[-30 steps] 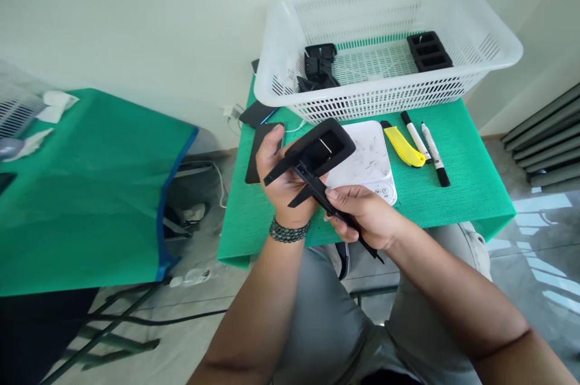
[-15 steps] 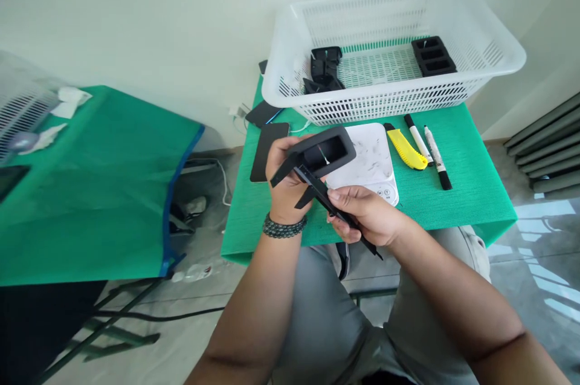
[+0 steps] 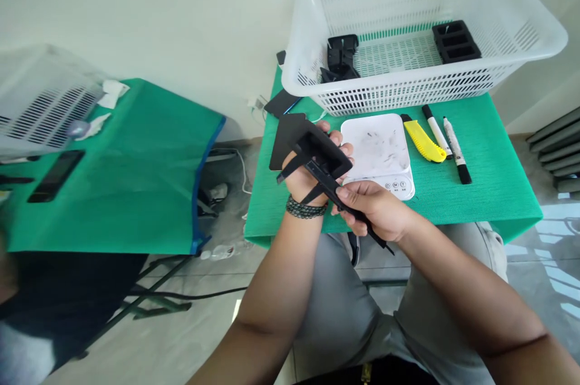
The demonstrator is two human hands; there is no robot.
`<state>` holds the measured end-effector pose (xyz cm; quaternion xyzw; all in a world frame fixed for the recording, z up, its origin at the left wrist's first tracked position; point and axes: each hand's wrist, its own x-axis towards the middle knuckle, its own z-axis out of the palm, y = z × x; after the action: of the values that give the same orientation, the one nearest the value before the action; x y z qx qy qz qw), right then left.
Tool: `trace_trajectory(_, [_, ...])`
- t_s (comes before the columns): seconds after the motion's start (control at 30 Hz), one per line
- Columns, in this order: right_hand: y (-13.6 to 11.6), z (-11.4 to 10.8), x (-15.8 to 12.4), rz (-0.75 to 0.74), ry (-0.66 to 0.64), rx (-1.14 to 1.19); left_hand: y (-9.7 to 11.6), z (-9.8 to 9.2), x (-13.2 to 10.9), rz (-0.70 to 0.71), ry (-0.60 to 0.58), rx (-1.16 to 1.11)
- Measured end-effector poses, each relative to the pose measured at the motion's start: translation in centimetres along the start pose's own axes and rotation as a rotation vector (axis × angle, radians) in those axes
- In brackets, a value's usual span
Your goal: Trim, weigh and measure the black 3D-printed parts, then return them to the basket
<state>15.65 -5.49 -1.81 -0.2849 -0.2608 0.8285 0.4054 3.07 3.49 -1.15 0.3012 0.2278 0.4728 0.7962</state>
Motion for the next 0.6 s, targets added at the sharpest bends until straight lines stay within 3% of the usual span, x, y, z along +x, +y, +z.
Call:
trace_trajectory(0.23, [0.41,0.27,0.6,-0.041,0.099,-0.106,-0.27,0.6,-0.26,-0.012,0.006,-0.052])
trace_trajectory(0.6, [-0.16,0.19,-0.16,0.029,-0.093,0.044,0.34,0.48,-0.36,-0.04,0.046,0.0])
